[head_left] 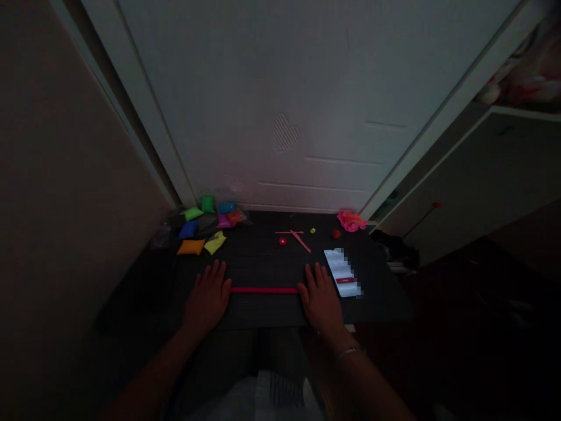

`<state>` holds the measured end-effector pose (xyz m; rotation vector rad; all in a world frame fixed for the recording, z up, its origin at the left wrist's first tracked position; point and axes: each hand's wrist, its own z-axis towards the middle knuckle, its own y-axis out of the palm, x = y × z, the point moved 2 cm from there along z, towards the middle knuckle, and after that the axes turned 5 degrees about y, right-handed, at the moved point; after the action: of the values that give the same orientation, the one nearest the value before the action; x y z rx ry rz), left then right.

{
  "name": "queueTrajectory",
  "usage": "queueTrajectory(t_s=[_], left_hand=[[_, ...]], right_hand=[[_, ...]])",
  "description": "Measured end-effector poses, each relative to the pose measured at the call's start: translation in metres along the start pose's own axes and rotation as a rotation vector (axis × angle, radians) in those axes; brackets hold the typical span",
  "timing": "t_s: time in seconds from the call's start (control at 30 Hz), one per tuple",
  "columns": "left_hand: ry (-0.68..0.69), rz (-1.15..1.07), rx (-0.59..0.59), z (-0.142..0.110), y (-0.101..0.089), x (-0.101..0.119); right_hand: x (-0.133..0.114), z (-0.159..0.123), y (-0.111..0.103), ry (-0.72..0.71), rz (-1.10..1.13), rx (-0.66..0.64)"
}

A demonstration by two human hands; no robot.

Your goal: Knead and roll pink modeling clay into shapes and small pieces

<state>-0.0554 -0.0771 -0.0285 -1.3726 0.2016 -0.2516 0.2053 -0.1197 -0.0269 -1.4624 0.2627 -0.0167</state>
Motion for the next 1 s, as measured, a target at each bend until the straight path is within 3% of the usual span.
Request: queueTrajectory(t_s=[0.1,0.17,0.3,0.4,0.5,0.63,0.83,1.0], left_hand=[[-0.026,-0.026,-0.001,-0.005,-0.011,-0.003],[-0.045,-0.039,0.057,0.004,-0.025,0.000],[0.016,-0.062,0.128,0.036,-0.040,0.032],[0.101,-0.083,0.062,0.046,-0.027,0.066],[0.126,-0.090,-0.020,0.035,-0.007,0.084],[0.131,-0.078,-0.034,0.022,0.003,0.084],[0.068,-0.067,-0.015,0.048,0.001,0.078],[0.136,-0.057,0.005,0.023,0.003,0.076]], right_hand=[[0.005,-0.004,-0.008,0.021,0.026,0.030],[0.003,0.006,-0.018,0.037,0.046,0.084],[-0.022,0.033,-0.028,-0.014,0.071,0.109],[-0.050,0.035,-0.017,-0.070,0.078,0.026],[-0.066,0.018,-0.002,-0.111,0.084,-0.009],[-0.067,0.003,0.006,-0.136,0.087,0.001],[-0.067,0.031,0.002,-0.071,0.094,-0.001],[-0.062,0.005,0.005,-0.166,0.102,0.004]])
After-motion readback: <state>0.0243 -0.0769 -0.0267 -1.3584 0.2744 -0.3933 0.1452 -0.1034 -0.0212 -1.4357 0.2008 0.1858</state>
